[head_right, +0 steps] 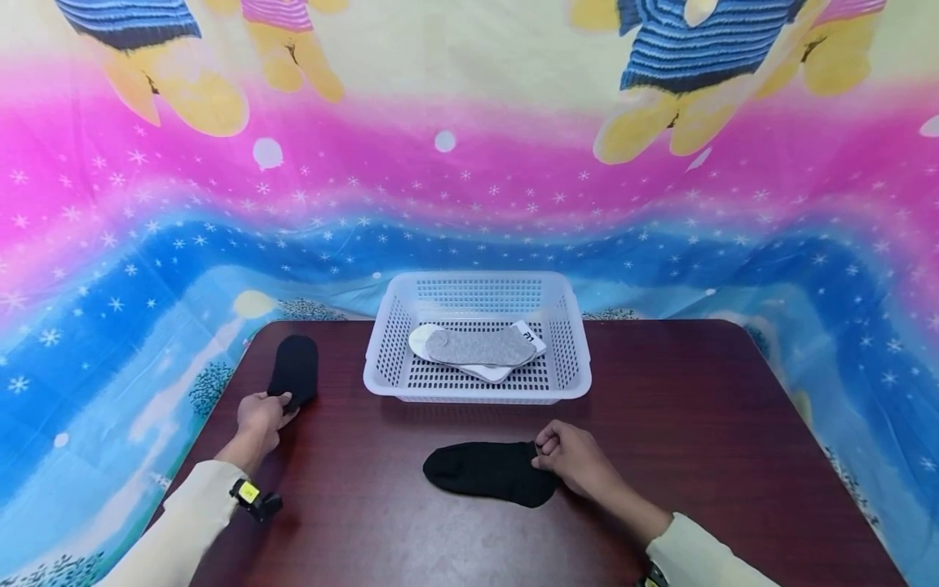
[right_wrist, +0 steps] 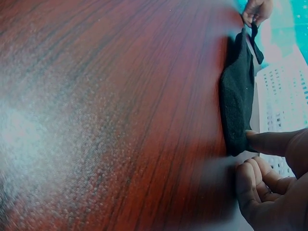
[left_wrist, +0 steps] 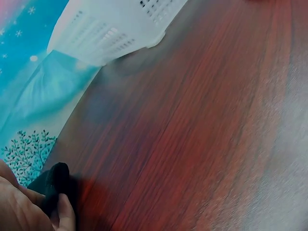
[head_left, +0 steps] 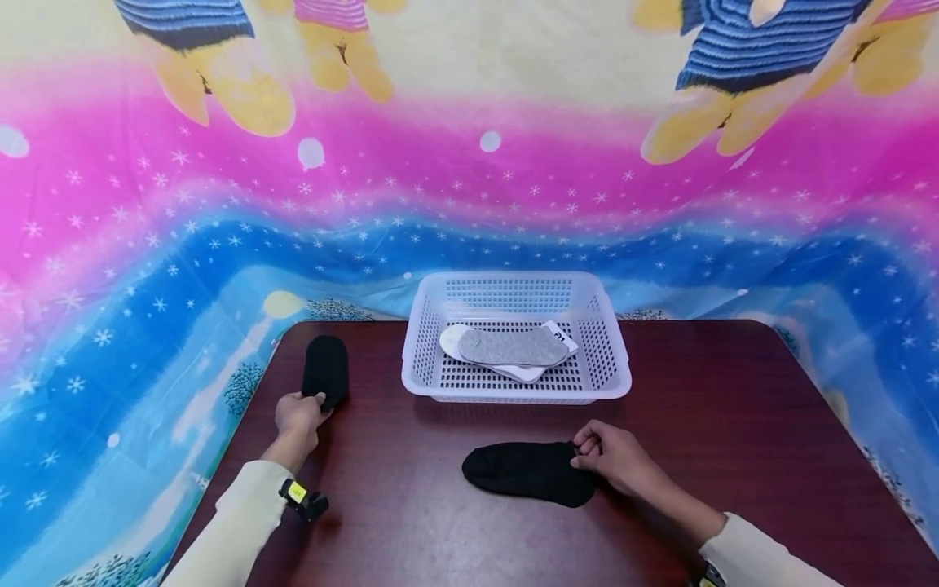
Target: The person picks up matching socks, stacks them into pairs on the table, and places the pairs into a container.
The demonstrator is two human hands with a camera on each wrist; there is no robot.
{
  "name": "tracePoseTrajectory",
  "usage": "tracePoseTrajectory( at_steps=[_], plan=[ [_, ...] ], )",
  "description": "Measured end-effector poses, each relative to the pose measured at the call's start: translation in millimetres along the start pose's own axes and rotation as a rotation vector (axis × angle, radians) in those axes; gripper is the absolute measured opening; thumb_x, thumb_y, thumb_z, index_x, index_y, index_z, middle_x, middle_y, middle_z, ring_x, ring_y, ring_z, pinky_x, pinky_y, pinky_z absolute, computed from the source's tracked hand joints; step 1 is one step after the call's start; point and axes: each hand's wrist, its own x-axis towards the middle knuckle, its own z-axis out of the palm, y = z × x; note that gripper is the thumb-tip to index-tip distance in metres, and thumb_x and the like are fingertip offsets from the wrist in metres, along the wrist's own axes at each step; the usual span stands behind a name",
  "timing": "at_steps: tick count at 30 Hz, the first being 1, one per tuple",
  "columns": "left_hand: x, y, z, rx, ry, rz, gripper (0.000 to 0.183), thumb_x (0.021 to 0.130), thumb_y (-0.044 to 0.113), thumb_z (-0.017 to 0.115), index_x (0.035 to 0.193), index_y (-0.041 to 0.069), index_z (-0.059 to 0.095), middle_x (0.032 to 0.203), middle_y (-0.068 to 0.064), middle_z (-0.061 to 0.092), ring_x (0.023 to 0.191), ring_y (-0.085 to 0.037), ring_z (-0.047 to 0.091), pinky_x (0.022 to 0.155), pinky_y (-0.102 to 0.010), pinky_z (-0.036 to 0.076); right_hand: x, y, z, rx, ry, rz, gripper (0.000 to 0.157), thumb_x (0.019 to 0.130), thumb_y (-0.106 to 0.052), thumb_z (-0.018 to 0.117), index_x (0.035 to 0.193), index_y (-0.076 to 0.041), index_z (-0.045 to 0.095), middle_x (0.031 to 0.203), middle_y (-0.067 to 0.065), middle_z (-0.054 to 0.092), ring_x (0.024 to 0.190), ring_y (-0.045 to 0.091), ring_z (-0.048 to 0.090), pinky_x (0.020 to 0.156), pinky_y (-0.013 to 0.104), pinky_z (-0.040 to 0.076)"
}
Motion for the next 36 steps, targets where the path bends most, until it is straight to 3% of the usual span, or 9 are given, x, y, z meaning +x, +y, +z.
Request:
tracePoseTrajectory(
  at_steps=[10, 19, 29, 33, 36],
  plan=[
    [-15.3, -2.3, 4.7, -0.002, -0.086, -0.024, 0.057, 0.096, 0.0, 0.045, 0.146, -0.012, 0.02, 0.153, -0.029, 0.021, 0.125, -0.042, 0.045, 0.106, -0.048, 0.038, 0, 0, 1.9, -0.003, -0.001, 0.002, 0.026, 0.075, -0.011, 0.08, 0.093, -0.008, 0.061, 0.079, 0.0, 0.059, 0.072, 0.011, 0.054, 0.065, 0.022, 0.045],
    [-20.1, -5.6, 9.6, -0.017, -0.083, -0.022, 0.056, 0.095, -0.002, 0.047, 0.145, -0.012, 0.022, 0.152, -0.029, 0.024, 0.128, -0.04, 0.046, 0.1, -0.045, 0.045, 2, 0, 2.3, -0.008, 0.011, 0.024, 0.027, 0.074, -0.01, 0.08, 0.093, -0.008, 0.061, 0.078, 0.001, 0.059, 0.071, 0.013, 0.054, 0.065, 0.022, 0.045],
    [-24.0, -7.3, 9.1, -0.048, -0.093, -0.023, 0.054, 0.094, -0.003, 0.048, 0.142, -0.015, 0.025, 0.151, -0.028, 0.027, 0.129, -0.038, 0.044, 0.099, -0.045, 0.045, 2, 0, 0.9, -0.04, 0.016, -0.004, 0.024, 0.077, -0.015, 0.078, 0.094, -0.009, 0.061, 0.079, -0.001, 0.059, 0.071, 0.011, 0.054, 0.065, 0.022, 0.044],
    [-27.0, -8.1, 8.2, -0.055, -0.115, -0.019, 0.055, 0.094, -0.002, 0.048, 0.142, -0.015, 0.024, 0.151, -0.028, 0.026, 0.129, -0.039, 0.044, 0.1, -0.045, 0.044, 1, 1, -4.2, -0.059, 0.095, 0.011, 0.03, 0.085, -0.023, 0.072, 0.105, -0.005, 0.058, 0.092, 0.005, 0.061, 0.078, 0.013, 0.056, 0.07, 0.026, 0.047],
    [-30.0, -8.5, 6.5, -0.037, -0.123, -0.025, 0.056, 0.095, 0.0, 0.047, 0.143, -0.014, 0.023, 0.153, -0.028, 0.023, 0.128, -0.04, 0.044, 0.101, -0.045, 0.044, 1, 1, -11.8, -0.026, 0.243, 0.017, 0.041, 0.09, -0.022, 0.067, 0.118, -0.001, 0.048, 0.106, 0.014, 0.058, 0.088, 0.021, 0.058, 0.077, 0.033, 0.05]
  ],
)
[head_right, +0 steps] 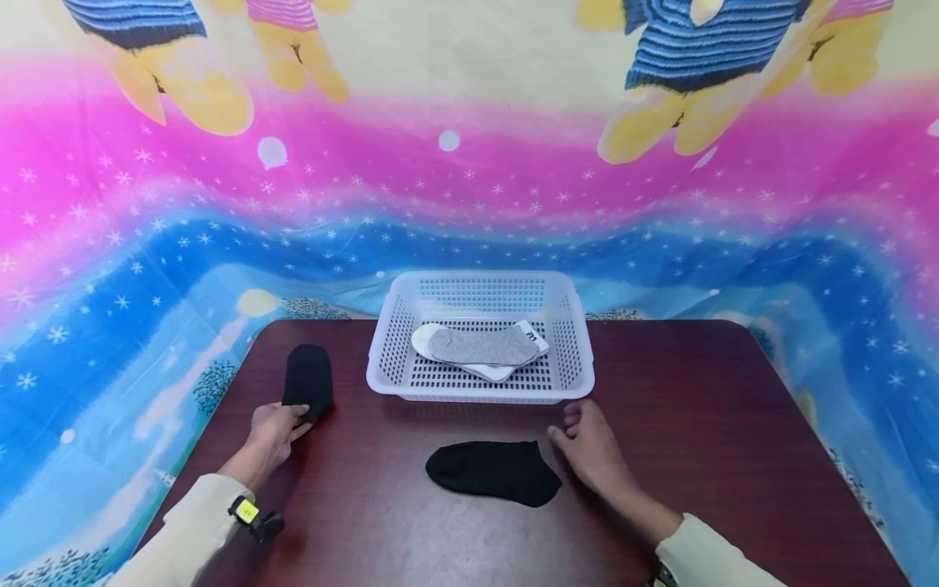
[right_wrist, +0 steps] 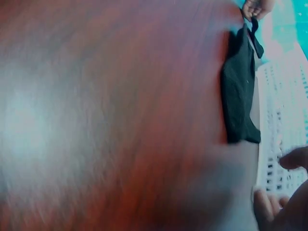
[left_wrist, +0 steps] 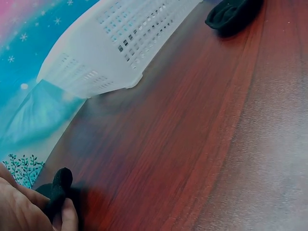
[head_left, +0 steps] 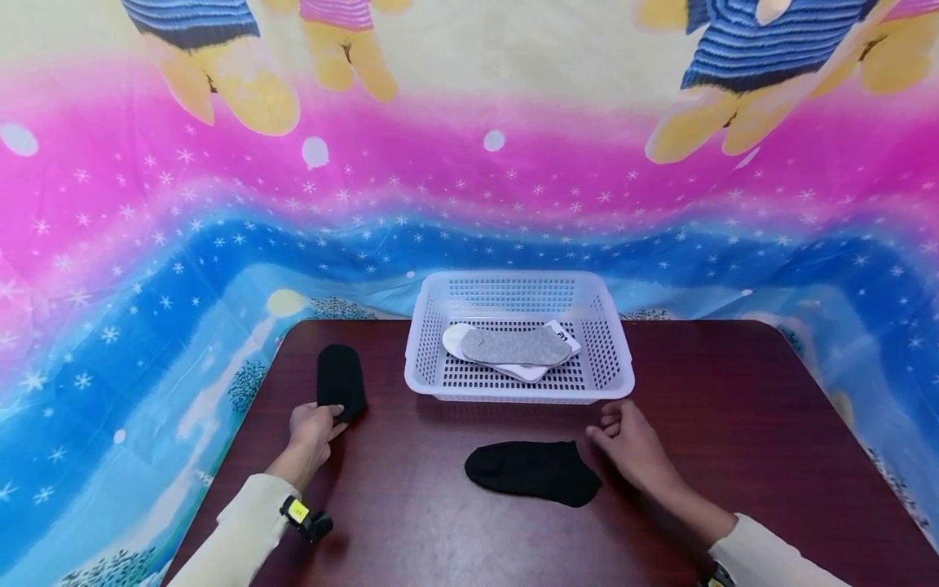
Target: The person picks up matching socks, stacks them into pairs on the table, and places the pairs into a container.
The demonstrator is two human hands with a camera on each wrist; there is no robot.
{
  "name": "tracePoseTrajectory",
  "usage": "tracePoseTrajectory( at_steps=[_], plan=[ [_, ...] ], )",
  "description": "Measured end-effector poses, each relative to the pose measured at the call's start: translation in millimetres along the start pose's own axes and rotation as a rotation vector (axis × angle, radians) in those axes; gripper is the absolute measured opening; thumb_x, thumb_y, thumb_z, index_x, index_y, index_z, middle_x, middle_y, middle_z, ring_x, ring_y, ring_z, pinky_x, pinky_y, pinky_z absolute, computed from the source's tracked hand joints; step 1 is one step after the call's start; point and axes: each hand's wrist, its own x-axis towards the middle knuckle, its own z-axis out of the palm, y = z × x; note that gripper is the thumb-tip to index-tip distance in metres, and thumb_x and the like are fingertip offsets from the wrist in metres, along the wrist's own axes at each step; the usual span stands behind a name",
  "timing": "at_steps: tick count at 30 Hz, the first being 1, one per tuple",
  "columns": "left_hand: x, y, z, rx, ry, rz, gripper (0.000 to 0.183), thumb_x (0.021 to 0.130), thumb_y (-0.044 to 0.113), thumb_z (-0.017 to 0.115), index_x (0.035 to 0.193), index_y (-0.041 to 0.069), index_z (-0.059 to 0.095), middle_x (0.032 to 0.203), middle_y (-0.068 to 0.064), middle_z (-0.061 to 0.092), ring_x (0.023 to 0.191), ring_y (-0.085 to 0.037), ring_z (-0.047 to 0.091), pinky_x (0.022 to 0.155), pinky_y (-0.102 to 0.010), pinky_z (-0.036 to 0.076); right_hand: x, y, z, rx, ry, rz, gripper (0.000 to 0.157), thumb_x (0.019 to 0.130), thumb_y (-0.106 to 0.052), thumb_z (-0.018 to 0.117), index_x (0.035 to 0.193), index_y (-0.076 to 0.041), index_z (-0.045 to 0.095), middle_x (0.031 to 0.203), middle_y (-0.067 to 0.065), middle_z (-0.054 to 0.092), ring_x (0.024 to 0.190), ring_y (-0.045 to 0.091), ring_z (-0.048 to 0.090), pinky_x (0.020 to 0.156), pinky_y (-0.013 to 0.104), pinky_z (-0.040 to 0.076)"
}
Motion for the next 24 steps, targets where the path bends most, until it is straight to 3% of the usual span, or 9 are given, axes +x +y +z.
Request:
tracePoseTrajectory(
  at_steps=[4, 6, 8, 9, 11, 14, 16, 20, 24],
  plan=[
    [-5.6, -1.4, -2.6, 0.022, -0.018, -0.015, 0.058, 0.096, 0.002, 0.047, 0.145, -0.011, 0.02, 0.155, -0.028, 0.017, 0.128, -0.042, 0.044, 0.103, -0.046, 0.042, 4, 1, -12.7, 0.069, 0.27, -0.072, 0.056, 0.089, -0.014, 0.067, 0.131, 0.001, 0.033, 0.121, 0.021, 0.046, 0.104, 0.029, 0.052, 0.087, 0.043, 0.047],
    [-9.4, -1.6, -2.7, 0.022, -0.036, -0.017, 0.058, 0.096, 0.003, 0.047, 0.145, -0.012, 0.02, 0.155, -0.028, 0.018, 0.13, -0.041, 0.043, 0.103, -0.046, 0.042, 7, 3, -20.2, 0.026, 0.369, -0.193, 0.064, 0.084, -0.01, 0.07, 0.135, 0.002, 0.032, 0.128, 0.022, 0.041, 0.112, 0.032, 0.045, 0.093, 0.046, 0.041],
    [-12.8, -2.1, -1.7, 0.01, -0.054, -0.015, 0.057, 0.096, 0.002, 0.048, 0.144, -0.013, 0.021, 0.153, -0.029, 0.021, 0.131, -0.041, 0.042, 0.102, -0.044, 0.043, 9, 6, -27.9, -0.077, 0.41, -0.351, 0.067, 0.08, -0.009, 0.074, 0.135, 0.002, 0.037, 0.133, 0.021, 0.041, 0.118, 0.034, 0.04, 0.096, 0.047, 0.037],
    [-14.7, -2.4, -1.1, 0.012, -0.058, -0.015, 0.057, 0.095, 0.002, 0.048, 0.143, -0.013, 0.021, 0.152, -0.029, 0.023, 0.13, -0.04, 0.042, 0.101, -0.044, 0.044, 9, 9, -31.7, -0.143, 0.407, -0.44, 0.066, 0.078, -0.01, 0.076, 0.134, 0.002, 0.042, 0.135, 0.02, 0.042, 0.12, 0.034, 0.039, 0.1, 0.043, 0.036],
    [-18.5, -3.1, 0.7, 0.011, -0.069, -0.014, 0.055, 0.095, 0.002, 0.049, 0.142, -0.015, 0.024, 0.15, -0.03, 0.028, 0.128, -0.038, 0.045, 0.099, -0.042, 0.047, 10, 12, -38.6, -0.267, 0.368, -0.598, 0.055, 0.085, -0.026, 0.073, 0.129, -0.001, 0.052, 0.134, 0.016, 0.048, 0.123, 0.032, 0.04, 0.108, 0.031, 0.031],
    [-24.8, -5.8, 3.0, 0.031, -0.085, -0.017, 0.054, 0.095, 0.004, 0.049, 0.14, -0.014, 0.027, 0.148, -0.031, 0.032, 0.124, -0.037, 0.05, 0.098, -0.041, 0.048, 10, 16, -47.0, -0.37, 0.306, -0.752, 0.05, 0.096, -0.047, 0.052, 0.123, -0.006, 0.062, 0.129, 0.009, 0.055, 0.12, 0.025, 0.046, 0.112, 0.011, 0.02],
    [-29.3, -8.0, 4.7, 0.04, -0.098, -0.023, 0.052, 0.095, 0.005, 0.05, 0.138, -0.015, 0.029, 0.146, -0.032, 0.033, 0.121, -0.036, 0.052, 0.096, -0.041, 0.049, 11, 16, -51.2, -0.386, 0.292, -0.82, 0.057, 0.099, -0.051, 0.034, 0.121, -0.008, 0.065, 0.124, 0.007, 0.059, 0.117, 0.023, 0.05, 0.111, 0.007, 0.016],
    [-38.9, -12.1, 8.1, 0.034, -0.128, -0.032, 0.05, 0.095, 0.004, 0.05, 0.137, -0.015, 0.029, 0.146, -0.033, 0.031, 0.119, -0.034, 0.054, 0.095, -0.039, 0.05, 14, 16, -57.0, -0.373, 0.302, -0.927, 0.052, 0.102, -0.046, 0.034, 0.118, -0.009, 0.068, 0.118, 0.006, 0.063, 0.111, 0.022, 0.056, 0.11, 0.007, 0.02],
    [-48.3, -17.1, 12.0, 0.001, -0.141, -0.025, 0.05, 0.094, 0.002, 0.051, 0.135, -0.016, 0.029, 0.143, -0.033, 0.035, 0.106, -0.024, 0.061, 0.091, -0.037, 0.053, 15, 14, -60.1, -0.372, 0.287, -0.967, 0.053, 0.102, -0.045, 0.032, 0.118, -0.009, 0.068, 0.117, 0.006, 0.065, 0.11, 0.022, 0.057, 0.109, 0.007, 0.021]
  ],
)
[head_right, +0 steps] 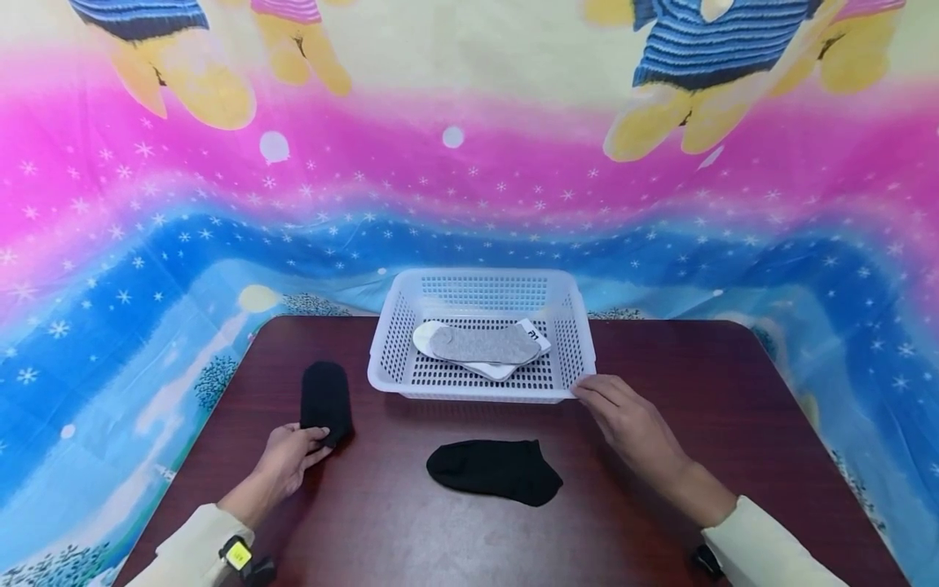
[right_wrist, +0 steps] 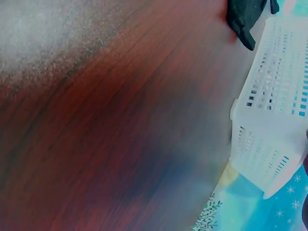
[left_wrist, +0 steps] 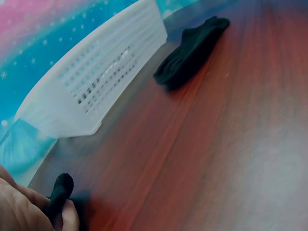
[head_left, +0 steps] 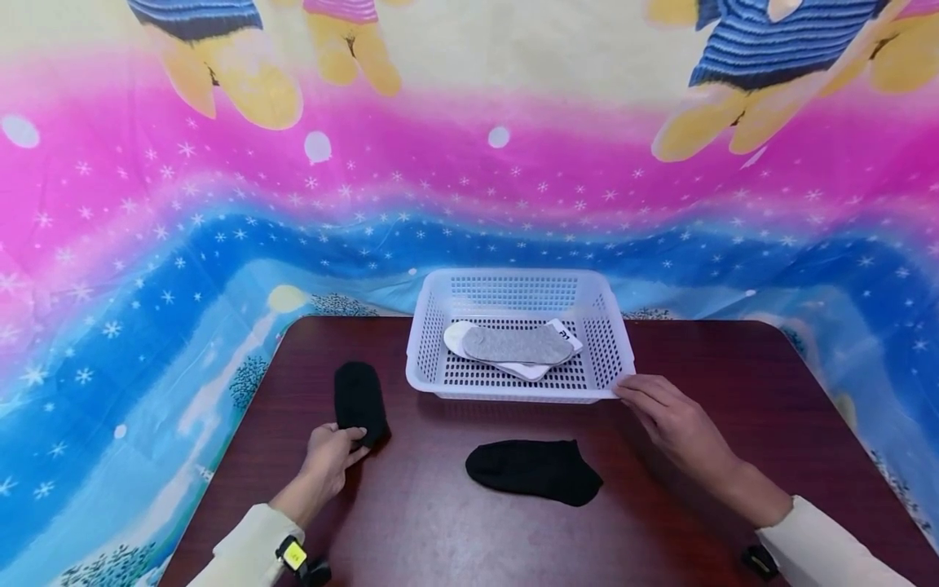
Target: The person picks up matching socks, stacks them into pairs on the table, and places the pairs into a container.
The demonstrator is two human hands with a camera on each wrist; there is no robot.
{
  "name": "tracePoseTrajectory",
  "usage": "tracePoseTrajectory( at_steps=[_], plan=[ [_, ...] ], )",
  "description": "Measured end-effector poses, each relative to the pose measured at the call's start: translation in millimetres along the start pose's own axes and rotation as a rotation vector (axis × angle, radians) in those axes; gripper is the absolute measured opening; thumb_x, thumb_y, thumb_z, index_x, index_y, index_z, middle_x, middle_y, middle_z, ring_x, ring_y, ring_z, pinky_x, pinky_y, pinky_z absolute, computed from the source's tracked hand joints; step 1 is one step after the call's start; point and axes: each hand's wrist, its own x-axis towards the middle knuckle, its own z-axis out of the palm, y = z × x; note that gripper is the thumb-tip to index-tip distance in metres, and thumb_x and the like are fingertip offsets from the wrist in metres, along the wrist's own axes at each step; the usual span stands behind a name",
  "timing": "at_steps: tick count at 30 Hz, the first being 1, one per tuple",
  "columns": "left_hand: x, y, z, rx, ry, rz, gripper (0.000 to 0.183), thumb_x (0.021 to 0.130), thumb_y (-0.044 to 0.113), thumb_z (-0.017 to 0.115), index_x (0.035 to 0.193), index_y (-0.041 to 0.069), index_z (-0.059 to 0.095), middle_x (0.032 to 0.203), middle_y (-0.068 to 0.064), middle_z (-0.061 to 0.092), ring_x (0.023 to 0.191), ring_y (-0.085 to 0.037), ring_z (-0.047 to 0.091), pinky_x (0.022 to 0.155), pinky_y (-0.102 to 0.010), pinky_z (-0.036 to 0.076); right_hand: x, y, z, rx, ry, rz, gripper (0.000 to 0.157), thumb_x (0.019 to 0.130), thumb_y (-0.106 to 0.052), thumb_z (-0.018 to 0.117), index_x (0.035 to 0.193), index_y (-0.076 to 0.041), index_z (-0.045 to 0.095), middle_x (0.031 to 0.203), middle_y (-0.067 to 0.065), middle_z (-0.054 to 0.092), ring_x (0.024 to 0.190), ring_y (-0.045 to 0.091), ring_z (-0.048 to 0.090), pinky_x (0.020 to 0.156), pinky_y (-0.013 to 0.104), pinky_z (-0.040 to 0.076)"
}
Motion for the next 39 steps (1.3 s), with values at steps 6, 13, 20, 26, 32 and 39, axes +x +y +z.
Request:
tracePoseTrajectory(
  at_steps=[6, 13, 20, 26, 32, 39],
  plan=[
    [-10.7, -5.9, 9.1, -0.036, -0.025, 0.009, 0.048, 0.092, 0.0, 0.052, 0.132, -0.017, 0.031, 0.132, -0.032, 0.044, 0.097, -0.02, 0.064, 0.085, -0.036, 0.055, 2, 0, -1.5, -0.008, -0.004, 0.009, 0.053, 0.102, -0.045, 0.033, 0.116, -0.009, 0.069, 0.114, 0.005, 0.066, 0.107, 0.02, 0.058, 0.108, 0.006, 0.021],
    [-17.2, -8.3, 13.0, -0.037, -0.07, -0.042, 0.022, 0.095, 0.007, 0.048, 0.109, -0.008, 0.038, 0.126, -0.029, 0.041, 0.082, -0.022, 0.066, 0.08, -0.037, 0.057, 3, 1, -0.9, -0.009, 0.008, 0.02, 0.051, 0.102, -0.046, 0.034, 0.115, -0.012, 0.069, 0.111, 0.004, 0.066, 0.105, 0.019, 0.058, 0.108, 0.005, 0.021],
    [-27.8, -13.8, 20.0, -0.028, -0.097, -0.074, 0.023, 0.092, 0.0, 0.048, 0.085, 0.006, 0.026, 0.132, -0.033, 0.032, 0.079, -0.024, 0.067, 0.08, -0.039, 0.057, 4, 1, -0.4, -0.02, 0.015, 0.031, 0.053, 0.102, -0.046, 0.034, 0.112, -0.01, 0.071, 0.11, 0.004, 0.067, 0.105, 0.019, 0.058, 0.108, 0.005, 0.021],
    [-46.1, -23.1, 28.6, -0.048, -0.084, -0.098, 0.022, 0.086, -0.01, 0.049, 0.1, -0.007, 0.032, 0.123, -0.035, 0.038, 0.084, -0.025, 0.066, 0.081, -0.04, 0.057, 5, 0, -0.4, -0.021, 0.004, 0.035, 0.052, 0.102, -0.045, 0.034, 0.112, -0.01, 0.071, 0.111, 0.003, 0.067, 0.106, 0.018, 0.058, 0.108, 0.005, 0.022],
    [-61.2, -26.2, 37.1, -0.058, -0.165, -0.159, 0.044, 0.088, -0.006, 0.052, 0.119, -0.01, 0.02, 0.137, -0.045, 0.025, 0.086, -0.03, 0.069, 0.081, -0.041, 0.056, 5, 0, -0.1, -0.027, 0.014, 0.049, 0.053, 0.102, -0.046, 0.034, 0.111, -0.01, 0.071, 0.11, 0.004, 0.067, 0.105, 0.019, 0.058, 0.108, 0.006, 0.023],
    [-66.7, -14.8, 26.2, 0.271, -0.287, -0.152, 0.049, 0.094, 0.023, 0.044, 0.114, -0.022, 0.041, 0.086, -0.03, 0.066, 0.067, -0.03, 0.07, 0.063, -0.04, 0.059, 6, -10, 3.8, -0.027, -0.004, 0.061, 0.054, 0.101, -0.047, 0.034, 0.107, -0.009, 0.071, 0.111, 0.005, 0.064, 0.106, 0.02, 0.055, 0.107, 0.008, 0.025]
  ],
)
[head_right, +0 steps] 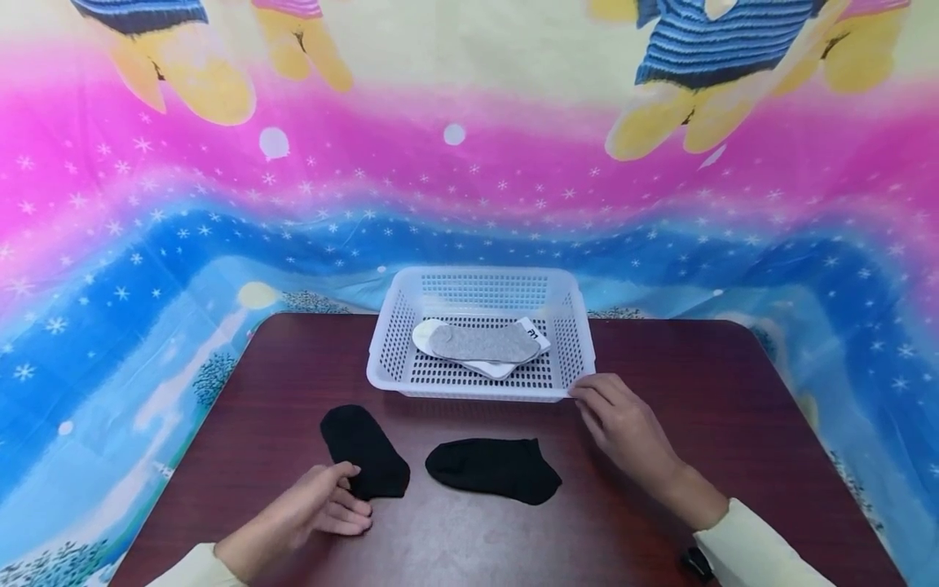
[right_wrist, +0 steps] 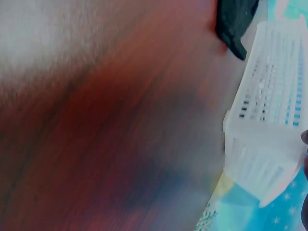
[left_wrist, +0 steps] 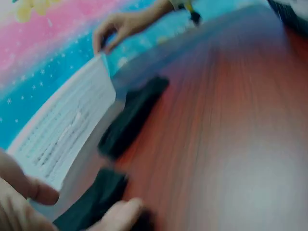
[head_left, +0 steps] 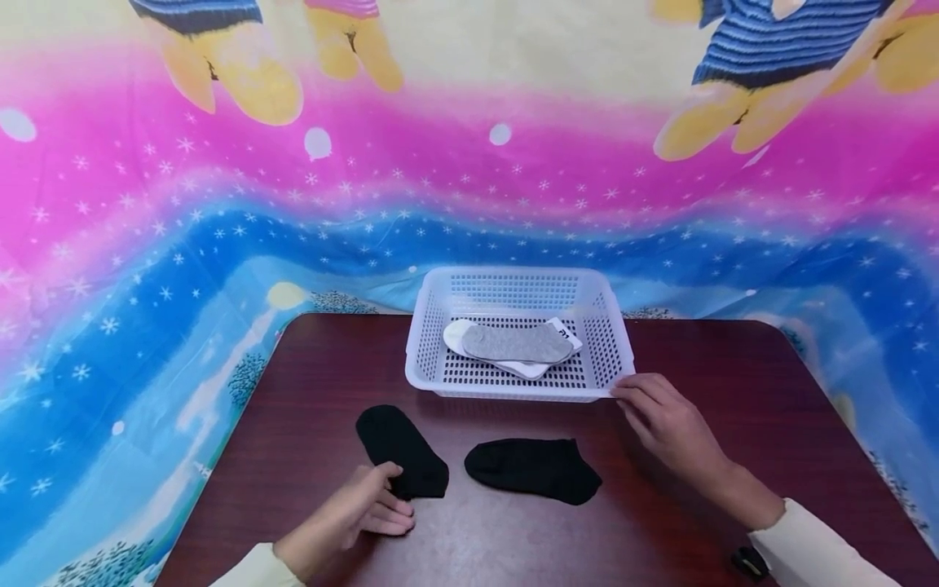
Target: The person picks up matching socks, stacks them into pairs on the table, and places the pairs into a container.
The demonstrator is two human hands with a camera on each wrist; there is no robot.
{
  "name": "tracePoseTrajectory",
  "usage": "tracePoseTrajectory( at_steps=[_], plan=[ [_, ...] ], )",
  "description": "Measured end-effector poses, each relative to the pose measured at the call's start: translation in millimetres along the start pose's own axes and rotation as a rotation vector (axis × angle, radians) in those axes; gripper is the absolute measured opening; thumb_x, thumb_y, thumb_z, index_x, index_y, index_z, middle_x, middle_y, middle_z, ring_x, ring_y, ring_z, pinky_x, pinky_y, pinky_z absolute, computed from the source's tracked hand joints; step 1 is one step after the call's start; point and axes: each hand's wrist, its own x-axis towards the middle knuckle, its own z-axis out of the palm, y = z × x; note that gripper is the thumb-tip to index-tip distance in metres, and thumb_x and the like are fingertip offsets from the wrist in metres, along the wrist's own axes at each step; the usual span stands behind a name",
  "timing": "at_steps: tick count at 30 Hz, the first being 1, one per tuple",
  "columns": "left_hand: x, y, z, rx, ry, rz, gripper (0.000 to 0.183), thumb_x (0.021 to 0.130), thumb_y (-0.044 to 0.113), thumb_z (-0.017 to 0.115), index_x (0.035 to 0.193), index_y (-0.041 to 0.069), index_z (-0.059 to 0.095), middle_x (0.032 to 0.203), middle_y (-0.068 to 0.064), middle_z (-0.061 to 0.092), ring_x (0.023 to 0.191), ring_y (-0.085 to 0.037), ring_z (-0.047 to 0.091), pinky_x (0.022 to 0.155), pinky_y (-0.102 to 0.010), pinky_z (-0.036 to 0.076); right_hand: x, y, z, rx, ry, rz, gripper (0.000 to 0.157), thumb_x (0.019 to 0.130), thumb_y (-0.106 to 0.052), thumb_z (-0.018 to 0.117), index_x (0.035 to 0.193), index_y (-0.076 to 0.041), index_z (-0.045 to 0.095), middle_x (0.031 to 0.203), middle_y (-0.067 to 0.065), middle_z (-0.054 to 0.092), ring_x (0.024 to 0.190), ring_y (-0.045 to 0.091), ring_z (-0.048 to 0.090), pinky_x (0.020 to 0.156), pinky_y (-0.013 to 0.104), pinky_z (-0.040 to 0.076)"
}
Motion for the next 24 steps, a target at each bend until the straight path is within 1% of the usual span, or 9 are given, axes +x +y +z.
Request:
tracePoseTrajectory(
  at_steps=[2, 4, 5, 7, 10, 13, 16, 21, 24],
  plan=[
    [0.1, 5.5, -9.6, 0.199, 0.082, 0.051, 0.045, 0.095, 0.026, 0.044, 0.101, -0.018, 0.053, 0.071, -0.021, 0.068, 0.058, -0.027, 0.068, 0.054, -0.038, 0.057, 2, -7, 3.0, 0.033, 0.007, -0.036, 0.048, 0.101, -0.043, 0.038, 0.104, -0.008, 0.071, 0.109, 0.005, 0.063, 0.104, 0.02, 0.054, 0.104, 0.011, 0.03],
    [3.6, 12.8, -20.3, 0.397, 0.189, 0.11, 0.038, 0.096, 0.026, 0.045, 0.088, -0.008, 0.062, 0.064, -0.014, 0.067, 0.05, -0.023, 0.065, 0.048, -0.035, 0.055, 5, -17, 6.7, 0.078, 0.011, -0.095, 0.034, 0.1, -0.034, 0.049, 0.103, -0.008, 0.07, 0.108, 0.004, 0.062, 0.102, 0.019, 0.054, 0.099, 0.016, 0.035],
    [6.7, 16.3, -26.2, 0.503, 0.232, 0.141, 0.037, 0.097, 0.026, 0.045, 0.085, -0.004, 0.064, 0.062, -0.01, 0.066, 0.05, -0.02, 0.063, 0.048, -0.033, 0.053, 7, -23, 8.9, 0.103, 0.014, -0.134, 0.026, 0.097, -0.028, 0.054, 0.102, -0.008, 0.07, 0.106, 0.004, 0.062, 0.101, 0.019, 0.054, 0.095, 0.019, 0.037],
    [13.8, 23.3, -37.5, 0.675, 0.305, 0.206, 0.032, 0.097, 0.026, 0.047, 0.088, 0.002, 0.065, 0.066, -0.006, 0.065, 0.054, -0.018, 0.06, 0.053, -0.033, 0.051, 11, -36, 14.7, 0.143, 0.002, -0.217, 0.014, 0.09, -0.016, 0.062, 0.1, -0.009, 0.069, 0.105, 0.003, 0.061, 0.099, 0.018, 0.054, 0.09, 0.024, 0.041],
    [28.4, 30.6, -51.6, 0.821, 0.393, 0.308, 0.025, 0.097, 0.022, 0.049, 0.103, 0.0, 0.06, 0.084, -0.01, 0.064, 0.073, -0.023, 0.059, 0.069, -0.04, 0.048, 20, -60, 28.1, 0.174, -0.049, -0.306, 0.017, 0.081, -0.009, 0.069, 0.098, -0.011, 0.067, 0.104, 0.001, 0.06, 0.097, 0.015, 0.055, 0.085, 0.029, 0.046],
    [43.9, 36.1, -59.0, 0.855, 0.448, 0.363, 0.034, 0.096, 0.018, 0.051, 0.121, -0.005, 0.051, 0.106, -0.02, 0.059, 0.095, -0.034, 0.057, 0.082, -0.05, 0.045, 28, -86, 45.7, 0.166, -0.129, -0.301, 0.018, 0.081, -0.016, 0.073, 0.097, -0.015, 0.066, 0.101, -0.003, 0.058, 0.094, 0.011, 0.054, 0.082, 0.028, 0.047],
    [59.3, 40.5, -58.6, 0.863, 0.456, 0.386, 0.042, 0.096, 0.017, 0.054, 0.129, -0.008, 0.046, 0.116, -0.027, 0.053, 0.108, -0.042, 0.052, 0.089, -0.054, 0.043, 36, -114, 61.8, 0.174, -0.218, -0.219, 0.017, 0.084, -0.024, 0.073, 0.097, -0.017, 0.064, 0.098, -0.007, 0.054, 0.09, 0.007, 0.053, 0.078, 0.026, 0.049],
    [72.5, 37.5, -48.8, 0.859, 0.44, 0.46, 0.038, 0.093, 0.012, 0.061, 0.126, -0.005, 0.053, 0.116, -0.024, 0.056, 0.108, -0.04, 0.052, 0.089, -0.051, 0.044, 50, -156, 87.3, 0.153, -0.37, -0.072, 0.023, 0.09, -0.033, 0.066, 0.105, -0.016, 0.061, 0.098, -0.006, 0.054, 0.09, 0.008, 0.053, 0.075, 0.026, 0.05],
    [73.8, 31.7, -43.7, 0.866, 0.431, 0.513, 0.032, 0.09, 0.008, 0.065, 0.12, -0.002, 0.059, 0.11, -0.02, 0.06, 0.104, -0.037, 0.053, 0.089, -0.049, 0.044, 59, -174, 105.7, 0.058, -0.394, -0.059, 0.029, 0.09, -0.036, 0.066, 0.105, -0.012, 0.061, 0.095, -0.002, 0.057, 0.087, 0.012, 0.052, 0.075, 0.028, 0.049]
  ],
)
